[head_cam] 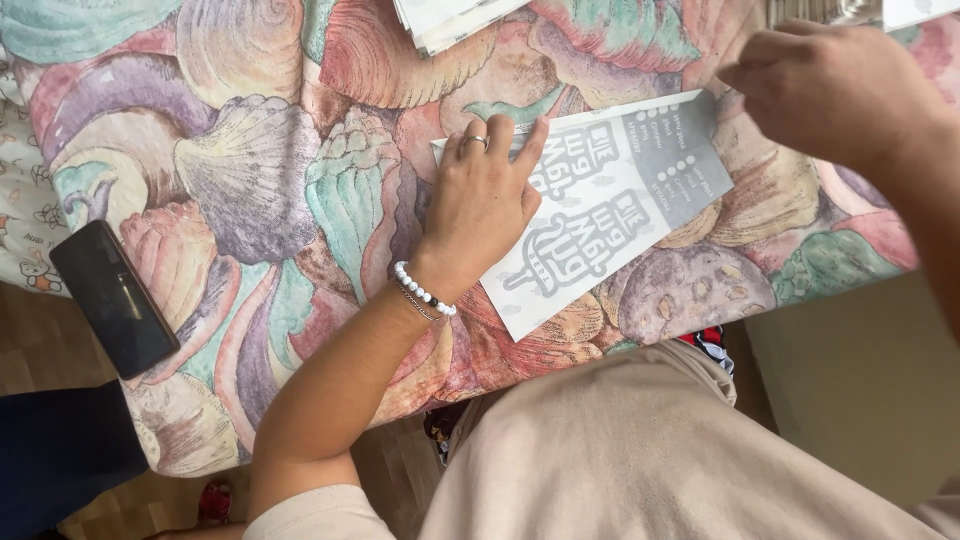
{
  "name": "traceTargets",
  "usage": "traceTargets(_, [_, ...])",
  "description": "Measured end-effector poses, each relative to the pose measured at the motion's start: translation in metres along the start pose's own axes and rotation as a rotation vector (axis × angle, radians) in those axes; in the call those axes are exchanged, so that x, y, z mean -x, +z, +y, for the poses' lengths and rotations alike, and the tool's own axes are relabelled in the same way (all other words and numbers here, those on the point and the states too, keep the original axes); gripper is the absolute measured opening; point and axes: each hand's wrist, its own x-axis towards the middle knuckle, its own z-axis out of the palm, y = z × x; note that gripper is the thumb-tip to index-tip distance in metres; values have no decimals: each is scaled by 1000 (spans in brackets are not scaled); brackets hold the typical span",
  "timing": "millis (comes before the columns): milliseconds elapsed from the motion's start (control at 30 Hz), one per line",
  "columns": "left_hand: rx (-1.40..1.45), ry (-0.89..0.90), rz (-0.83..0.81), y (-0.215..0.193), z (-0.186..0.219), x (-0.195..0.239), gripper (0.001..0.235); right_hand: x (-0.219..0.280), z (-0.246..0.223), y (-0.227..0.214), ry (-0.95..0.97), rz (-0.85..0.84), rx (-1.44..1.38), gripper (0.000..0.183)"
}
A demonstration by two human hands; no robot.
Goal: Fold and stack printed paper sheets on a table
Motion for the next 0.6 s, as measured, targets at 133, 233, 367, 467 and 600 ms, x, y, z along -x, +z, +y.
traceTargets(133, [-7, -8, -18, 4, 4, 1, 69, -30, -60, -19, -22, 343, -296, 27])
traceTargets(233, [100, -10, 9, 10, 2, 1, 67, -62, -100, -8, -60, 222, -436, 24])
traceTargets(367, [311, -26, -60, 1, -18, 13, 52, -52, -90, 5, -74, 295, -340, 26])
traceTargets(467, [363, 3, -20, -3, -30, 23, 50, -26, -64, 18, -18, 316, -285, 20])
traceTargets(600, [308, -3, 37, -2, -26, 14, 44, -21, -57, 18, 129, 193, -93, 20])
